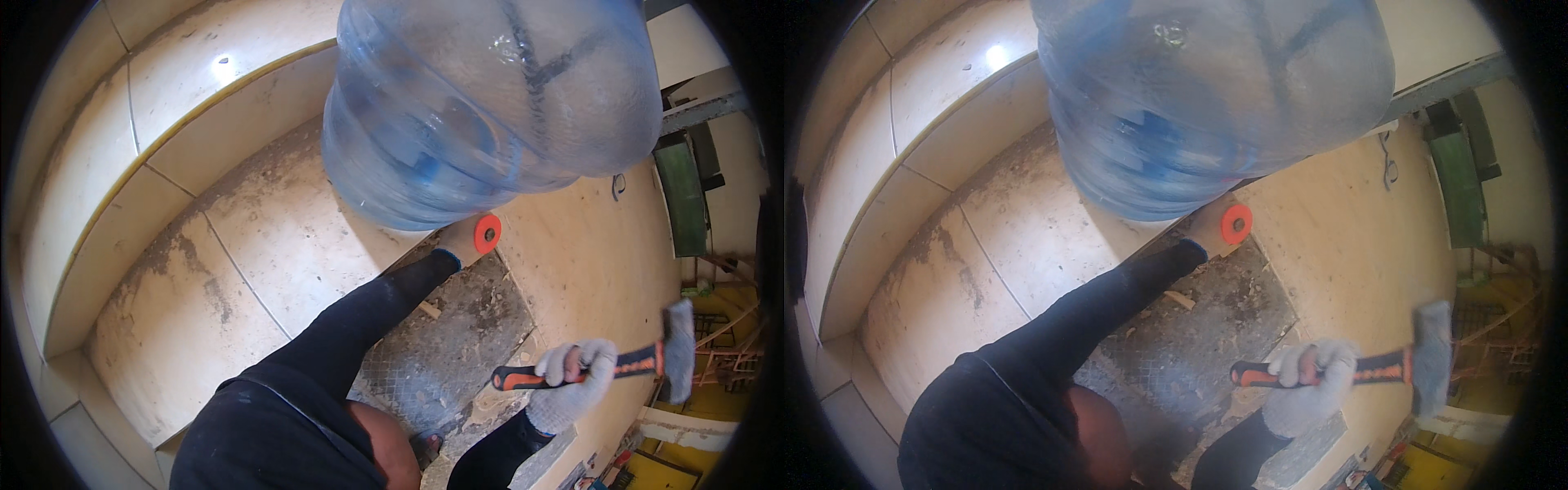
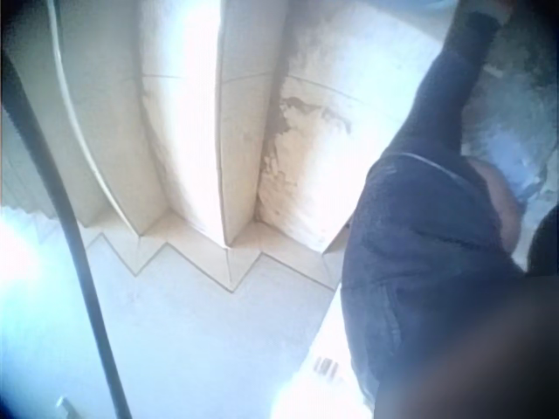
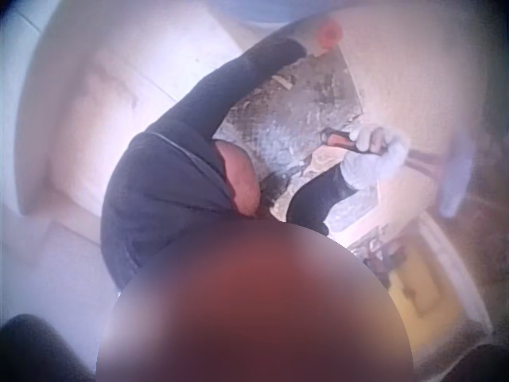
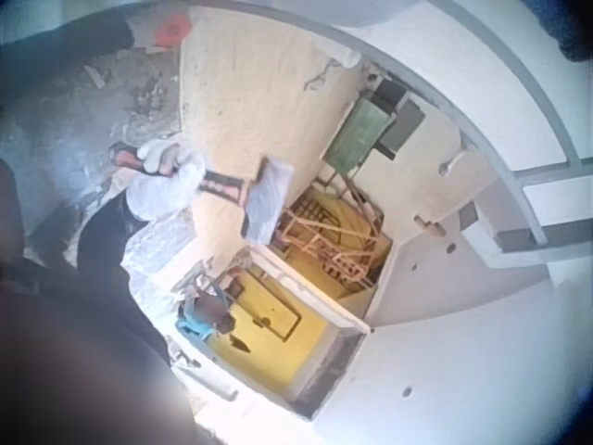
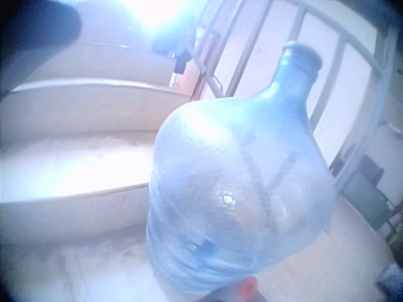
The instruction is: The person uses a hammer and a red chisel to break and remove floor tiles near a staircase. They repeatedly strike the chisel to fracture tiles and clear debris from the exposed subfloor.
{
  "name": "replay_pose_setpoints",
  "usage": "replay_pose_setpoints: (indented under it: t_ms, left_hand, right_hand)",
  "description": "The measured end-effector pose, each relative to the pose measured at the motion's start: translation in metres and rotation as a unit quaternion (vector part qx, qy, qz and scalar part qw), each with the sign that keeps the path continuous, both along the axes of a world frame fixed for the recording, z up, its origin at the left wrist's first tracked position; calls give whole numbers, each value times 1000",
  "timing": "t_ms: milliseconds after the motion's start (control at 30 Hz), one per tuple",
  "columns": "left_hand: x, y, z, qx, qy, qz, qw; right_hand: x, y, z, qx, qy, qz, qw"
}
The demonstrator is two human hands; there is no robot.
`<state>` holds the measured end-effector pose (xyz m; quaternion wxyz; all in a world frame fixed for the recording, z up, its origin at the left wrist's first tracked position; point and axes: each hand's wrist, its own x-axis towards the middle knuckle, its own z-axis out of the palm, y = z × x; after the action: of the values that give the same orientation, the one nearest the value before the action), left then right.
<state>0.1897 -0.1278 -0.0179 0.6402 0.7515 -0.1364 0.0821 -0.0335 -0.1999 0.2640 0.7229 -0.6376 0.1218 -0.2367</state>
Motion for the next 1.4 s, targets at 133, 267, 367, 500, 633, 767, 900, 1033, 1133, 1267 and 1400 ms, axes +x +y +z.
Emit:
replay_pose_setpoints:
  t_ms: [133, 267, 367, 500, 633, 767, 900, 1033, 1133, 1267, 1400]
  left_hand:
    - [2, -3, 1, 44, 27, -7, 999]
    - [1, 3, 4, 8, 48, -23, 999]
    - [-3, 6, 8, 33, 52, -24, 998]
    - [-1, 7, 10, 2, 12, -9, 1000]
    - [-1, 4, 7, 2, 12, -2, 1000]
    - [4, -1, -1, 19, 34, -23, 999]
    - [12, 3, -12, 92, -60, -90, 990]
    - [5, -1, -13, 82, -107, -107, 985]
    - [-29, -21, -3, -72, -104, -150, 981]
    - [-45, -21, 6, 196, -219, -226, 929]
    - [-18, 4, 7, 218, -218, -139, 941]
  right_hand:
    - [16, -13, -20, 23, -97, 32, 994]
    - [46, 3, -126, -72, 200, -105, 972]
    - [48, 2, -175, -29, 412, 0, 911]
    - [29, -14, -127, 41, 306, -113, 944]
    - [37, -10, -71, 4, 50, -105, 993]
    - [67, 7, -120, -34, 242, -197, 950]
    - [61, -1, -165, -26, 423, 37, 905]
    - [22, -3, -152, 53, 382, -15, 923]
    - [4, 7, -132, 107, 385, -24, 916]
    - [-11, 16, -119, 106, 376, -44, 920]
    - [-25, 9, -122, 94, 386, -44, 917]
